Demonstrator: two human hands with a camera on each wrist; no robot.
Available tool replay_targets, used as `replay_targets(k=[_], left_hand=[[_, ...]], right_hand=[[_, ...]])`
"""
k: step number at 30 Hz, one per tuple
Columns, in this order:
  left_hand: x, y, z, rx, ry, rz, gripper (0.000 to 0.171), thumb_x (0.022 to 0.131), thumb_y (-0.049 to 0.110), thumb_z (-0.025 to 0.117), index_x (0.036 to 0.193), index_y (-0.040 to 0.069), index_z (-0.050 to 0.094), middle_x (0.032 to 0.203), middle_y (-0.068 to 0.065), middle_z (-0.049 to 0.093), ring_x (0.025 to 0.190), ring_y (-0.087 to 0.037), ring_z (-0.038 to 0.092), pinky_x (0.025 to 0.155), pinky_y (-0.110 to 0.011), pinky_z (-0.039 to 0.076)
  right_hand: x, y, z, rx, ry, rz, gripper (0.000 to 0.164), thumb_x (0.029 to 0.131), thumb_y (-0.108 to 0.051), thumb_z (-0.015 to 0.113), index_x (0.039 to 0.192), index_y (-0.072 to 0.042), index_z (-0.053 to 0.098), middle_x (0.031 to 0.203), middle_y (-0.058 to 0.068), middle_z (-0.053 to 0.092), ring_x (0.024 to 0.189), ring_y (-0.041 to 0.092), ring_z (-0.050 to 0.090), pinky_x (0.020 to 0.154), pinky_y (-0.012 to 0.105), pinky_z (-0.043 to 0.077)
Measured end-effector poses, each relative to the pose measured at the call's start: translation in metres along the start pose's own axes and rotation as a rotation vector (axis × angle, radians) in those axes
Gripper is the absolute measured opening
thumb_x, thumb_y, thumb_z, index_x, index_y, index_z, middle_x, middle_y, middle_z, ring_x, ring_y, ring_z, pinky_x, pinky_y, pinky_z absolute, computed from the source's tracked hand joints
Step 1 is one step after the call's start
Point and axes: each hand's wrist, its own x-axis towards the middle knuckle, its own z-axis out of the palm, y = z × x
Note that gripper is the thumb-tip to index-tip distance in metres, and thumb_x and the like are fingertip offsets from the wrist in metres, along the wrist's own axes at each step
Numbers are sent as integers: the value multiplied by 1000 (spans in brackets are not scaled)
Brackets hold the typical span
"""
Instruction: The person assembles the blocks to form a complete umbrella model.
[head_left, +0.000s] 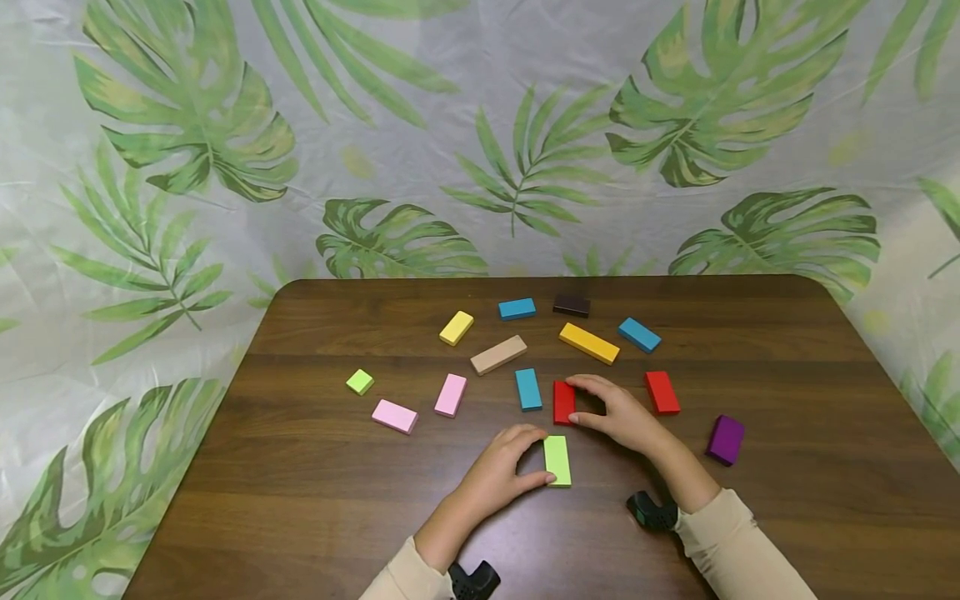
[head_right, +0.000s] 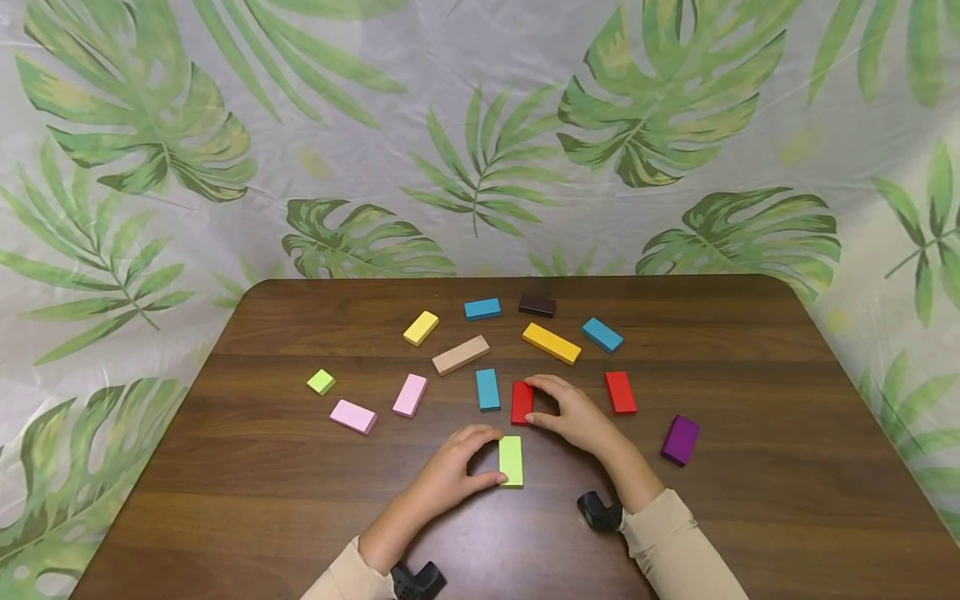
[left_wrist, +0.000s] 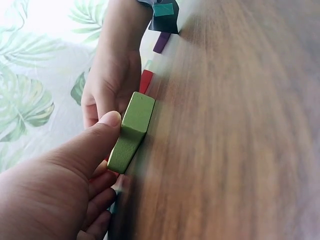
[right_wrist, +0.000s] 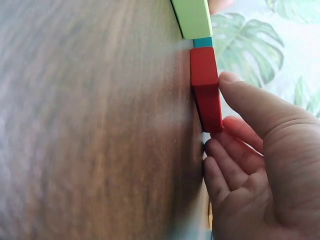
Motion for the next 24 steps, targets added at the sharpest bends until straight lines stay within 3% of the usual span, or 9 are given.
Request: replay_targets(k=[9,24], left_hand=[[0,0,0,-4,4,-10,53,77,35,69,119,7,54,116,-2,53,109,-17,48,93,-29,37],[0,-1,2,-25,17,-23,54,76,35,71,119,8,53,117,-1,52,111,-15,46,94,-28,35]], right_hand=[[1,-3,4,-3,0,-61,53,78,-22,70,124,-2,51,123,14,50,115,30,44,93,49,34],[1,-9,7,30,-48,-40,56,79,-29,69,126,-6,51,125,10,50,117,28,42,95,49,33]])
